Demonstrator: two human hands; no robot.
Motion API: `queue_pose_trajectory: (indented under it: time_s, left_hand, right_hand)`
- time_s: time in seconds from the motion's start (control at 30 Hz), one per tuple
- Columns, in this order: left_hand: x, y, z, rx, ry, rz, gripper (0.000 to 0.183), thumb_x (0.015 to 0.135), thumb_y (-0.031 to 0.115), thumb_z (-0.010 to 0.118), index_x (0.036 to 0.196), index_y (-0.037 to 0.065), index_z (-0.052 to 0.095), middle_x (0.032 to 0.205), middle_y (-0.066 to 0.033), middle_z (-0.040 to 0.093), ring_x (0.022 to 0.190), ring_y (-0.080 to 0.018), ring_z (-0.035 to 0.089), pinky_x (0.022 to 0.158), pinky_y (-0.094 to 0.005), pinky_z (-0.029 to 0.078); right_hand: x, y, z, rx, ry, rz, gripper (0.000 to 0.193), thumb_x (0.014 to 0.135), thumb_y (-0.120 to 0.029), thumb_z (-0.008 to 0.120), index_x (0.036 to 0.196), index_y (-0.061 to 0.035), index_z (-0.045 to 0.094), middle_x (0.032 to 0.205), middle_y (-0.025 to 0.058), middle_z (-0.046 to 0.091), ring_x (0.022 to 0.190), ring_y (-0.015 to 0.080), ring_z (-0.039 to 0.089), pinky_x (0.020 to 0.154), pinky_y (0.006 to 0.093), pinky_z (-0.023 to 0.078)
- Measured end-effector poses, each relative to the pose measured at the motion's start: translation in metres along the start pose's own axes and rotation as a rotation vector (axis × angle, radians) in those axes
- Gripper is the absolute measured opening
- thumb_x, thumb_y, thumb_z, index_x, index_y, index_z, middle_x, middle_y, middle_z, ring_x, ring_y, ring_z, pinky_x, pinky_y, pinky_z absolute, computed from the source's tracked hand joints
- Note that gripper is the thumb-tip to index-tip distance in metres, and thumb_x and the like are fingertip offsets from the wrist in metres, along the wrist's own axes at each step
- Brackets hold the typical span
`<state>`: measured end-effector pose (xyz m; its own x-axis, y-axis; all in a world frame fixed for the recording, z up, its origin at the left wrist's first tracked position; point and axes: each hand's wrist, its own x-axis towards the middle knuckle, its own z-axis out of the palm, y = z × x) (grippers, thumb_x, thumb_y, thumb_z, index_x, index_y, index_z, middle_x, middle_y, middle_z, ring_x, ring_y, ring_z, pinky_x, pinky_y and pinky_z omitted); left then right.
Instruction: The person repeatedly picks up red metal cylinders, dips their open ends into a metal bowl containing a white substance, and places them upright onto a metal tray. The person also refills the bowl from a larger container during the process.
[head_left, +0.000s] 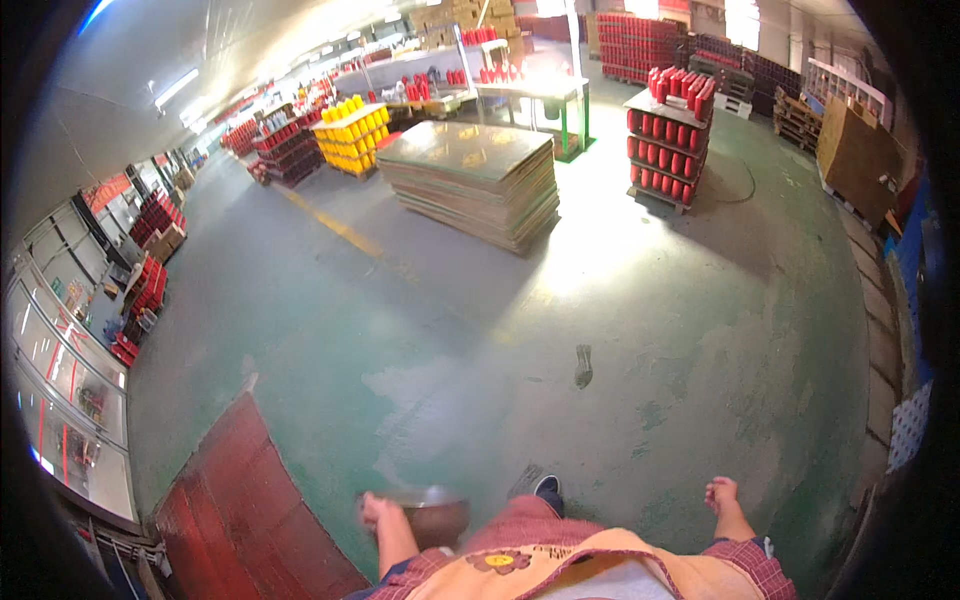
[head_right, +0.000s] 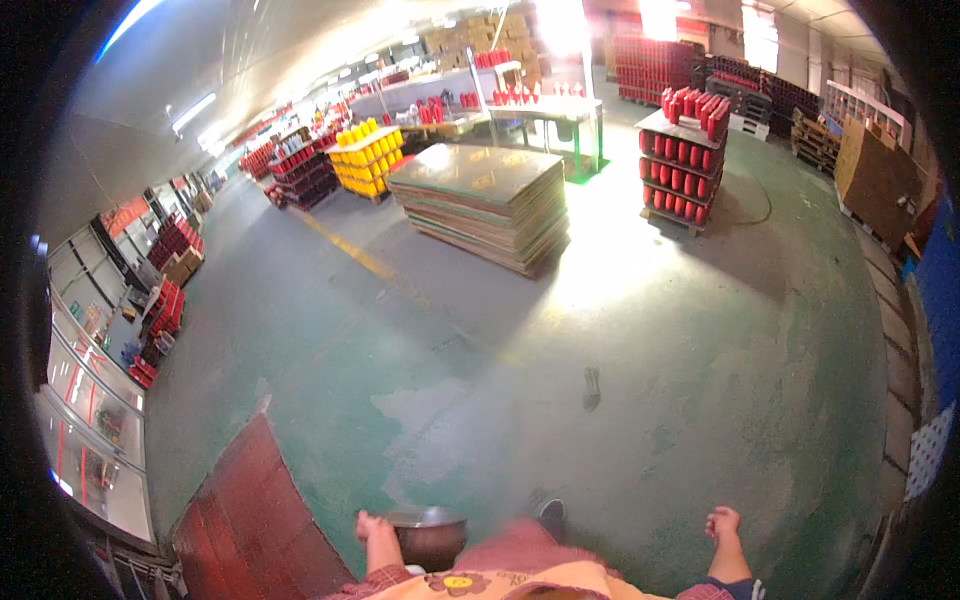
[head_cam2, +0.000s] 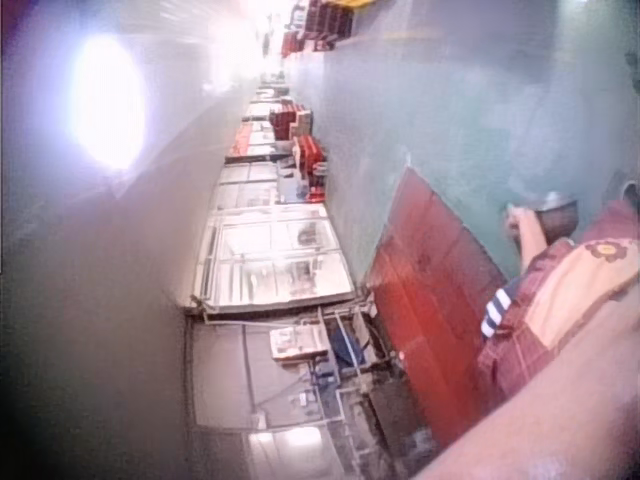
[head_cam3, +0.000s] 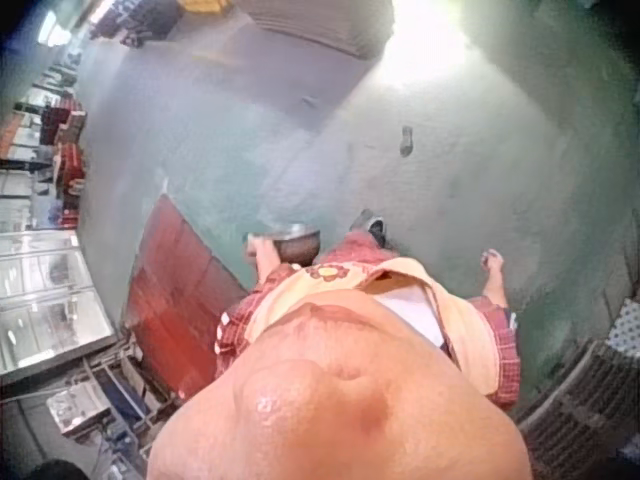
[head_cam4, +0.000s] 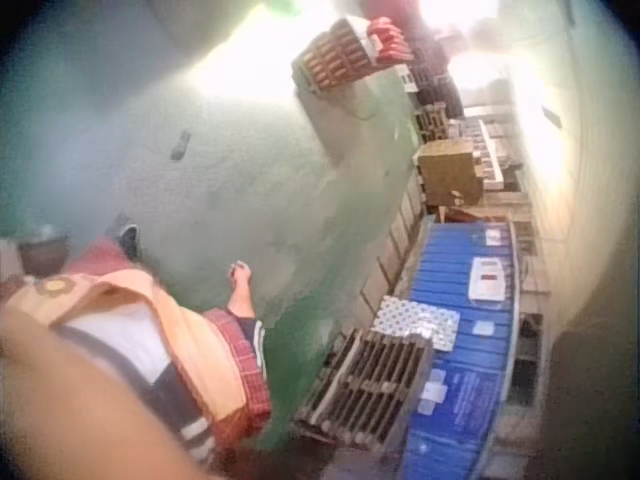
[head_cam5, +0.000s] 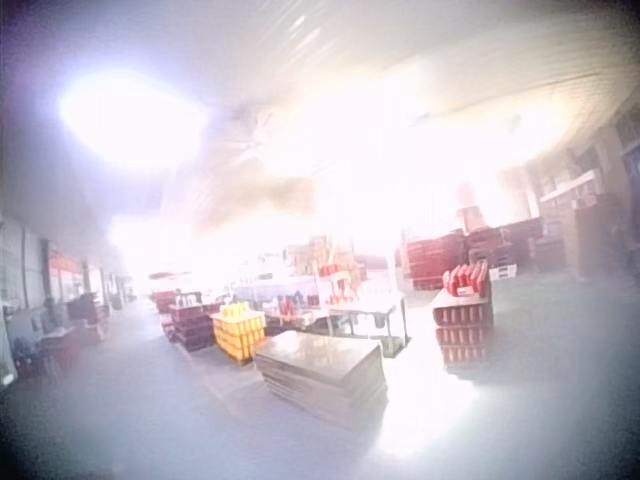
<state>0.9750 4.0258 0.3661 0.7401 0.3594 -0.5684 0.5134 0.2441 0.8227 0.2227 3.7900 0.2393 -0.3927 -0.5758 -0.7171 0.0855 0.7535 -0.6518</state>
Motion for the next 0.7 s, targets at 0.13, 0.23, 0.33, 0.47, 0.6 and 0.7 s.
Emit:
queue_pose_trajectory:
  time_s: [0.13, 0.23, 0.33, 0.47, 0.6, 0.7]
  left_hand:
    - [-0.079, -0.041, 0.150, -0.105, -0.303, -0.158, 0.023, 0.092, 0.016, 0.060, 0.072, 0.014, 0.049, 0.064, 0.0012, 0.046, 0.045, -0.0119, 0.041, 0.036, -0.0290, 0.034]
    - [-0.150, -0.064, 0.292, -0.118, -0.540, -0.334, 0.036, 0.101, 0.025, 0.053, 0.069, 0.018, 0.040, 0.055, 0.0057, 0.033, 0.039, -0.0092, 0.029, 0.035, -0.0285, 0.027]
    - [-0.241, -0.094, 0.438, -0.105, -0.764, -0.355, 0.035, 0.103, 0.027, 0.054, 0.072, 0.017, 0.041, 0.057, 0.0056, 0.036, 0.043, -0.0083, 0.032, 0.037, -0.0254, 0.028]
    - [-0.389, -0.116, 0.621, -0.047, -0.891, -0.336, 0.026, 0.102, 0.023, 0.057, 0.079, 0.014, 0.047, 0.062, 0.0059, 0.039, 0.046, -0.0072, 0.035, 0.039, -0.0244, 0.029]
    - [-0.517, -0.104, 0.768, 0.130, -0.936, -0.284, 0.026, 0.102, 0.024, 0.058, 0.081, 0.016, 0.046, 0.065, 0.0069, 0.036, 0.047, -0.0058, 0.030, 0.041, -0.0237, 0.024]
    - [-0.573, -0.108, 0.873, 0.136, -1.057, -0.298, 0.026, 0.102, 0.025, 0.058, 0.081, 0.016, 0.046, 0.066, 0.0072, 0.036, 0.048, -0.0057, 0.029, 0.042, -0.0231, 0.024]
  right_hand:
    - [0.027, -0.072, -0.008, 0.018, 0.067, 0.076, 0.028, 0.088, -0.005, 0.058, 0.114, -0.0144, 0.059, 0.074, 0.0061, 0.064, 0.051, 0.0161, 0.051, 0.045, 0.0360, 0.050]
    - [0.082, -0.135, 0.008, -0.040, 0.103, 0.069, 0.023, 0.090, -0.012, 0.057, 0.112, -0.0171, 0.060, 0.078, 0.0057, 0.065, 0.054, 0.0154, 0.051, 0.047, 0.0375, 0.051]
    - [0.171, -0.210, 0.052, -0.009, 0.180, 0.176, 0.020, 0.090, -0.015, 0.058, 0.109, -0.0179, 0.060, 0.080, 0.0057, 0.065, 0.055, 0.0150, 0.051, 0.046, 0.0395, 0.050]
    - [0.304, -0.375, 0.180, 0.013, 0.002, 0.080, 0.004, 0.092, -0.019, 0.057, 0.095, -0.0171, 0.059, 0.072, 0.0029, 0.060, 0.050, 0.0128, 0.042, 0.045, 0.0368, 0.045]
    - [0.364, -0.587, 0.354, 0.085, -0.295, -0.139, 0.012, 0.091, -0.008, 0.060, 0.104, -0.0090, 0.061, 0.069, 0.0011, 0.053, 0.052, 0.0115, 0.047, 0.048, 0.0298, 0.047]
    - [0.390, -0.754, 0.475, -0.056, -0.391, -0.341, 0.034, 0.086, -0.002, 0.062, 0.120, -0.0028, 0.060, 0.074, 0.0045, 0.059, 0.056, 0.0124, 0.053, 0.050, 0.0301, 0.047]
